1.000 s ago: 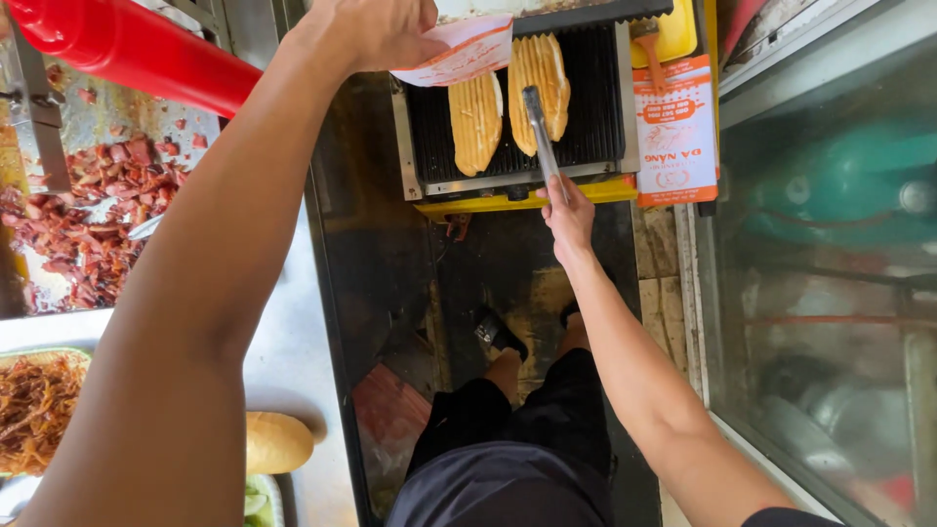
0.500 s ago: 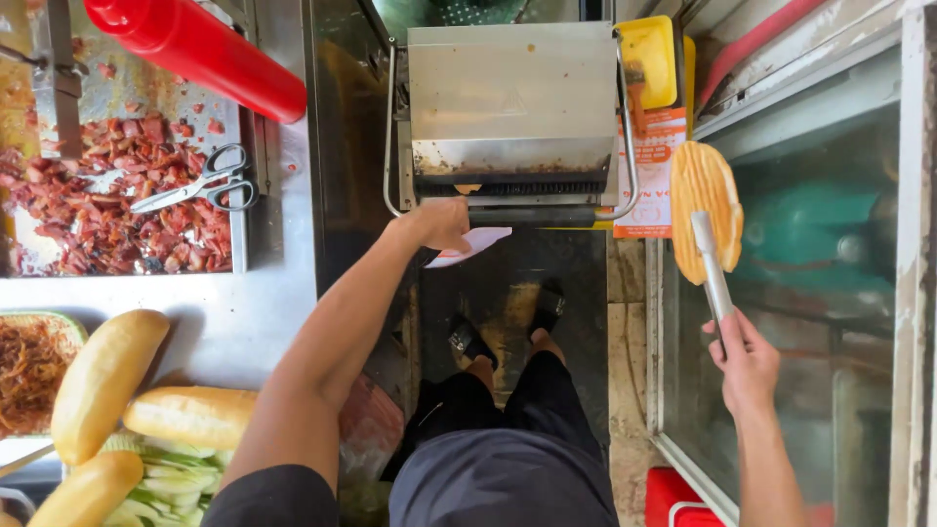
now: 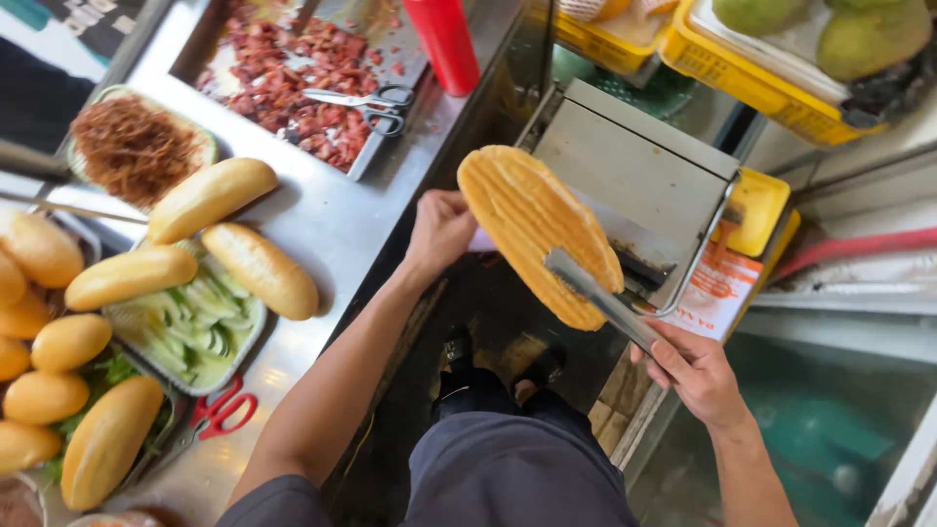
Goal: Preparing and toasting banh mi sandwiches at a food stall.
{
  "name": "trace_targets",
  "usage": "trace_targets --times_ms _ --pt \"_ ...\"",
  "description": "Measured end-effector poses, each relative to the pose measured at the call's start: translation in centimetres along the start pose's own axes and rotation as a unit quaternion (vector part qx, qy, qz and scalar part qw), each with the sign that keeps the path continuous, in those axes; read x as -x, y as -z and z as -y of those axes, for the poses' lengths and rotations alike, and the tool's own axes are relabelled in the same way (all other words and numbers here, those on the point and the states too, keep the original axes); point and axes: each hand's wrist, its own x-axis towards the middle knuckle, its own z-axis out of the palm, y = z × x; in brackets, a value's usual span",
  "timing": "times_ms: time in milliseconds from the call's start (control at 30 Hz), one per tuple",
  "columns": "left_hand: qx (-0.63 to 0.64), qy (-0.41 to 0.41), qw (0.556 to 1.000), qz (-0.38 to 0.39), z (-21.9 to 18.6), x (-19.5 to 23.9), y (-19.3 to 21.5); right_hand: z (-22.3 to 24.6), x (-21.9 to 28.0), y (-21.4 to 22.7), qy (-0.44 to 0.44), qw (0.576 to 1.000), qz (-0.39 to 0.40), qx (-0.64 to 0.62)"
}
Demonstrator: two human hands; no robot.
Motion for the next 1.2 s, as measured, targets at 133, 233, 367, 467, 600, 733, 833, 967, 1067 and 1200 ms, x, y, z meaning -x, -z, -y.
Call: trace_targets --times_ms 133,233,367,467,600,733,833,967,1067,1200 --pt "0.134 -0.205 0.933 -0.264 -4.2 3.5 6.4 4.3 -2.9 -2.1 -0.008 0.992 0.084 0.091" --pt "0.013 -0.261 0.889 -0.376 -4.7 5.3 8.1 7.3 -4.0 -5.4 -0.012 0.984 0.084 0.16" --pt "-0.181 -0.318 0.842 -0.396 -3.7 5.9 7.7 8.5 -5.6 -11.5 0.007 0.971 0.061 0.231" --pt "-0.2 -0.326 0.844 -0.374 -3.0 7.0 6.7 8.0 -7.8 -16.2 0.015 0.973 0.054 0.225" --pt "-0.204 -0.309 0.853 -0.368 -0.7 7.1 8.7 7.1 -10.4 -21.7 0.032 0.969 0.061 0.237" --pt "-0.154 -0.272 0.864 -0.394 0.0 8.3 12.9 5.6 -11.6 -25.0 0.044 0.964 0.071 0.253" --pt "0.016 -0.202 0.834 -0.513 0.7 8.5 15.4 5.1 -11.9 -26.4 0.052 0.97 0.074 0.227" --pt "0.495 -0.08 0.748 -0.434 3.5 6.8 16.9 5.4 -12.4 -27.3 0.055 0.979 0.088 0.178" --pt "0.661 -0.142 0.693 -0.25 6.6 3.5 16.7 5.5 -12.6 -27.9 0.03 0.976 0.094 0.194" --pt "0.682 -0.132 0.684 -0.223 5.3 2.2 18.2 6.4 -11.8 -28.5 0.027 0.962 0.082 0.258"
